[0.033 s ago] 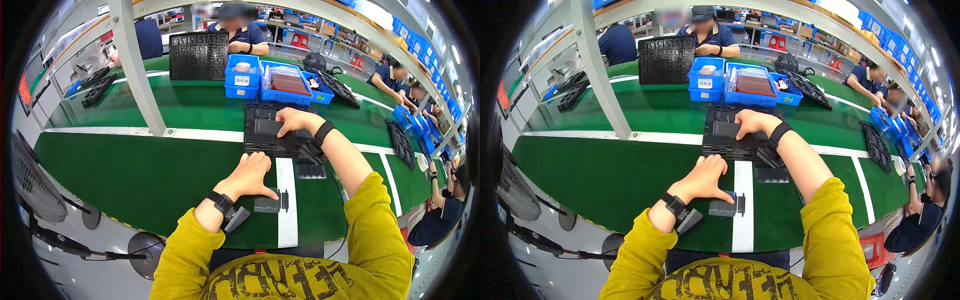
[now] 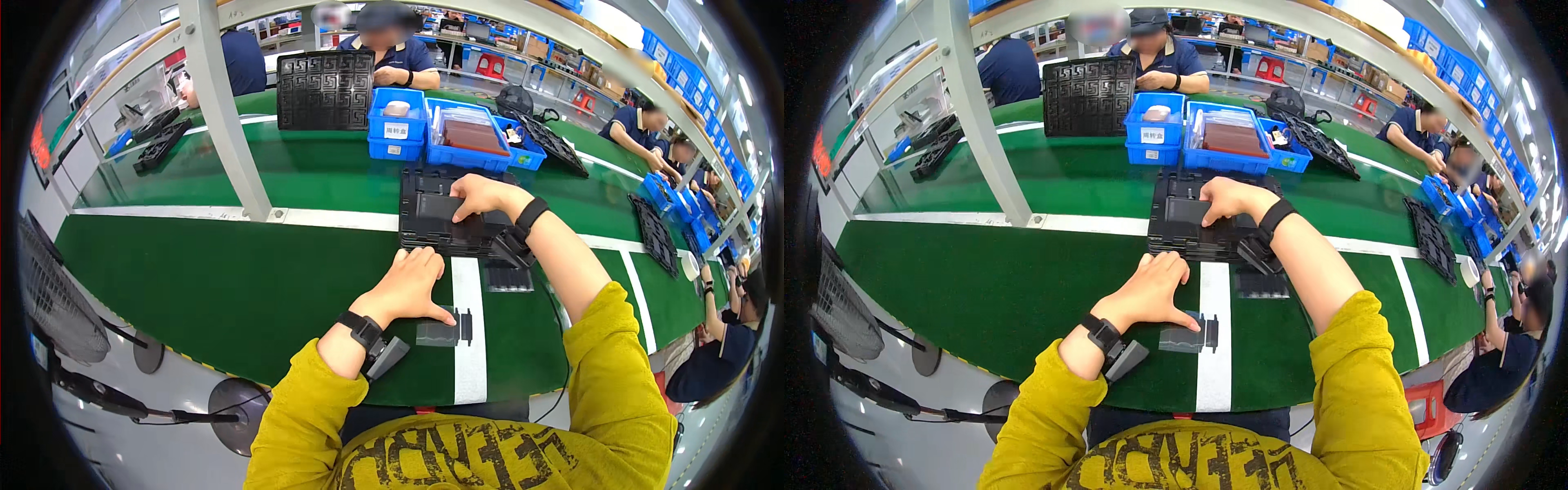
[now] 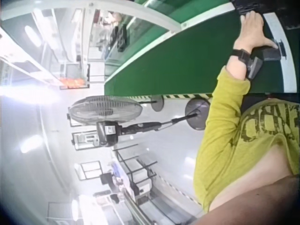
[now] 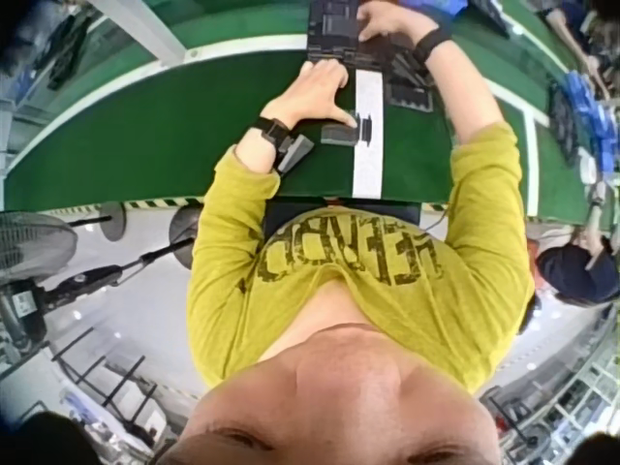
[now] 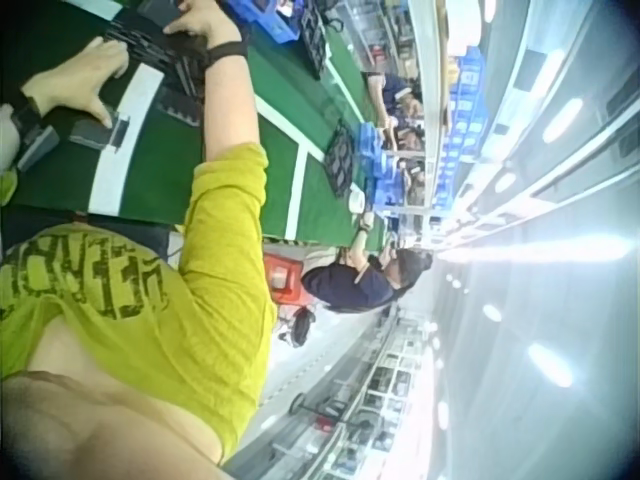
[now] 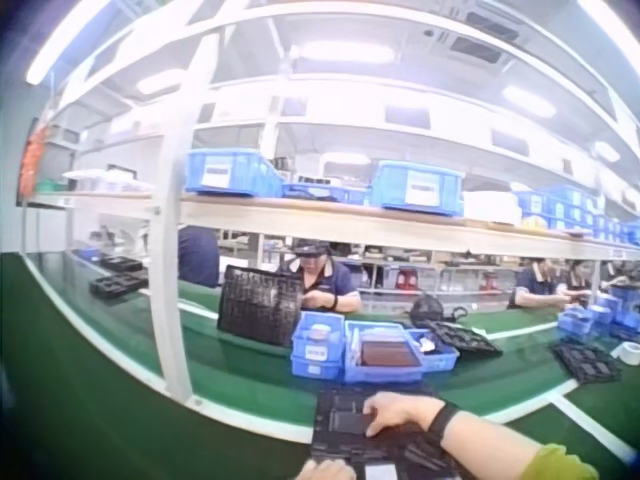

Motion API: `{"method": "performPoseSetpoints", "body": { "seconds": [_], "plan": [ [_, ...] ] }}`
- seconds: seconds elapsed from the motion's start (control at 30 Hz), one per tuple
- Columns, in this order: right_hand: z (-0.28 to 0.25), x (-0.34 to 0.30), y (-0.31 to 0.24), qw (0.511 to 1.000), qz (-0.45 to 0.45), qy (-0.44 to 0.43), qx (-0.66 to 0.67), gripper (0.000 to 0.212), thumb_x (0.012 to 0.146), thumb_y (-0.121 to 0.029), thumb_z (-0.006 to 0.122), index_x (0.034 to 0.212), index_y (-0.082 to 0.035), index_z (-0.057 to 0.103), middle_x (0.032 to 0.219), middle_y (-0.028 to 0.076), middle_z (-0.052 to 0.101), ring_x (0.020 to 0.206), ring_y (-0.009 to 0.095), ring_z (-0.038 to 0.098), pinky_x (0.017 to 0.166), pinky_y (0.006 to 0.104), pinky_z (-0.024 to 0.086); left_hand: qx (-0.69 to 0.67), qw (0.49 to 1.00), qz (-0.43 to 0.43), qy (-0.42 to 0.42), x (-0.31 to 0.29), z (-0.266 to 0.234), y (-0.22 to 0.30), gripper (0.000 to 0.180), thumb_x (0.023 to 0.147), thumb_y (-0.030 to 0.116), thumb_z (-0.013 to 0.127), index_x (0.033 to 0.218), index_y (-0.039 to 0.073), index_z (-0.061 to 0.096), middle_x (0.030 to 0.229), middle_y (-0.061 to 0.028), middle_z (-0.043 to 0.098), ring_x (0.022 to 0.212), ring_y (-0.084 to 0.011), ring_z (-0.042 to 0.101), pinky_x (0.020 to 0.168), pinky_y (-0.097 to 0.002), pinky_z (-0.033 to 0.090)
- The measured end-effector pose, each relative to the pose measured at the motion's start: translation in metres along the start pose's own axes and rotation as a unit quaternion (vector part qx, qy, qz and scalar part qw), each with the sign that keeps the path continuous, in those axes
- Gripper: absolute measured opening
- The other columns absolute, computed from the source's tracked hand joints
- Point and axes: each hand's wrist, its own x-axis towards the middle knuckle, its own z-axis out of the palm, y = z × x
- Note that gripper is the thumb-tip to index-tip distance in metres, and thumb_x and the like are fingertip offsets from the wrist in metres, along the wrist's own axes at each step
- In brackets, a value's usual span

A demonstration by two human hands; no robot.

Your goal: Assembling and inspecting small black electronic housing components on a factory assembly line.

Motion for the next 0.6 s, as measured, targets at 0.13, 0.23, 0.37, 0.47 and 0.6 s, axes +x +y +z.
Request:
{"method": "performPoseSetpoints", "body": {
  "seconds": [0.13, 0.23, 0.37, 0.47, 0.6],
  "plan": [
    [0.005, -0.015, 0.006, 0.982, -0.053, 0.091, 0.156, 0.019, 0.072, -0.011, 0.07, 0.083, 0.001, 0.061, 0.062, 0.004, 0.058, 0.053, 0.01, 0.055, 0.048, 0.0253, 0.044, 0.007, 1.0, 0.019, 0.019, 0.004, -0.001, 0.004, 0.065, 0.048, 0.05, 0.08, 0.083, 0.006, 0.047, 0.085, -0.0078, 0.046, 0.086, -0.0241, 0.046, 0.078, -0.0337, 0.031],
    [0.018, -0.053, -0.005, 0.959, -0.054, 0.165, 0.224, 0.016, 0.076, -0.012, 0.067, 0.081, 0.001, 0.06, 0.063, 0.003, 0.057, 0.054, 0.009, 0.054, 0.048, 0.0241, 0.044, -0.038, 0.996, 0.023, 0.075, 0.006, -0.008, 0.003, 0.057, 0.054, 0.049, 0.077, 0.08, 0.007, 0.048, 0.079, -0.0056, 0.046, 0.08, -0.0236, 0.046, 0.077, -0.0325, 0.03],
    [0.065, -0.113, -0.045, 0.866, -0.068, 0.227, 0.44, 0.012, 0.081, -0.011, 0.064, 0.083, 0.0, 0.059, 0.068, 0.002, 0.06, 0.057, 0.007, 0.054, 0.052, 0.0209, 0.044, -0.278, 0.912, -0.088, 0.289, 0.005, -0.017, -0.002, 0.026, 0.073, 0.008, 0.07, 0.083, 0.006, 0.046, 0.082, -0.0035, 0.056, 0.074, -0.0109, 0.053, 0.07, -0.0258, 0.042],
    [0.104, -0.145, -0.066, 0.803, -0.053, 0.264, 0.531, 0.009, 0.082, -0.007, 0.063, 0.086, 0.0, 0.058, 0.071, 0.002, 0.06, 0.058, 0.006, 0.055, 0.054, 0.0201, 0.044, -0.486, 0.841, -0.055, 0.231, 0.007, -0.023, 0.022, 0.037, 0.077, 0.0, 0.065, 0.107, 0.004, 0.044, 0.087, -0.0036, 0.059, 0.082, -0.0085, 0.055, 0.07, -0.0231, 0.044],
    [0.124, -0.157, -0.063, 0.786, -0.08, 0.261, 0.555, 0.011, 0.085, -0.007, 0.059, 0.091, 0.0, 0.055, 0.076, 0.005, 0.06, 0.058, 0.008, 0.057, 0.052, 0.02, 0.045, -0.46, 0.876, -0.075, 0.119, 0.0, -0.038, 0.037, 0.04, 0.08, -0.001, 0.061, 0.118, 0.002, 0.049, 0.094, -0.0064, 0.061, 0.086, -0.0105, 0.057, 0.079, -0.0242, 0.044]
  ]
}}
